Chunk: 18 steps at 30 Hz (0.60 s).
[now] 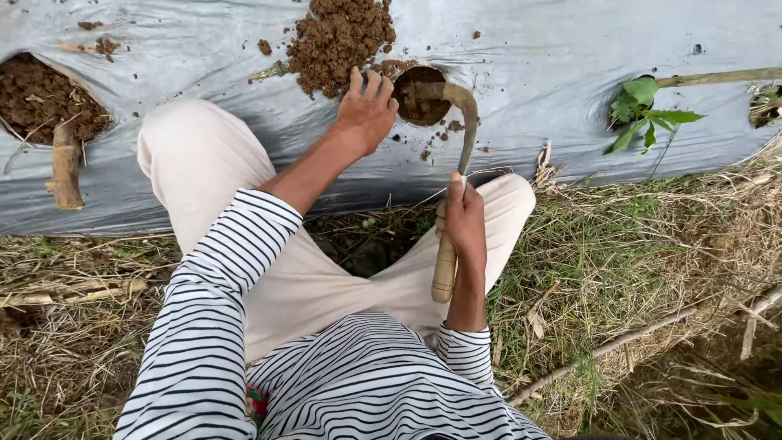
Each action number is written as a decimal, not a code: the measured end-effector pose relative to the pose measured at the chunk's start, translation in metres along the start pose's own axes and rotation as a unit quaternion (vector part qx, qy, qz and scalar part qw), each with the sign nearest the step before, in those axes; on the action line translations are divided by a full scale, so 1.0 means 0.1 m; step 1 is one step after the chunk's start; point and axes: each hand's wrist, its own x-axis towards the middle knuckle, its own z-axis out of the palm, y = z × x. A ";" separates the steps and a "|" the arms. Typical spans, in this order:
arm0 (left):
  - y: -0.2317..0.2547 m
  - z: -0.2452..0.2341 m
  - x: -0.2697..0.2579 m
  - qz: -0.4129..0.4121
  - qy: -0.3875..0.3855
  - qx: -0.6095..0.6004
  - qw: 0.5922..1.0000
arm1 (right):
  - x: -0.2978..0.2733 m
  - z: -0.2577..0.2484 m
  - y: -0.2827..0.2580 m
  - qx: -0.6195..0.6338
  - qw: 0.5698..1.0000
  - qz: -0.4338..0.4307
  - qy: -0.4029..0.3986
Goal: The person uses a curved sickle to loosen soil inside a hole in a plastic mulch sheet. They then pick up cassava cuttings and place them into the prepared hole, covering them with soil using their hands. The person repeats this process for another hole, using the sickle to clear debris and pack the soil around the planted cuttings.
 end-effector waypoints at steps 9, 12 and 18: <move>0.05 -0.09 -0.03 0.003 -0.013 -0.008 1.000 | -0.03 -0.06 -0.04 -0.049 0.998 0.010 0.029; 0.07 -0.12 -0.03 0.006 -0.011 -0.002 1.000 | 0.55 0.20 0.22 -0.101 0.994 -0.040 0.007; 0.04 -0.22 -0.07 0.010 -0.034 -0.050 0.998 | 0.02 0.01 -0.10 -0.165 0.983 -0.053 0.054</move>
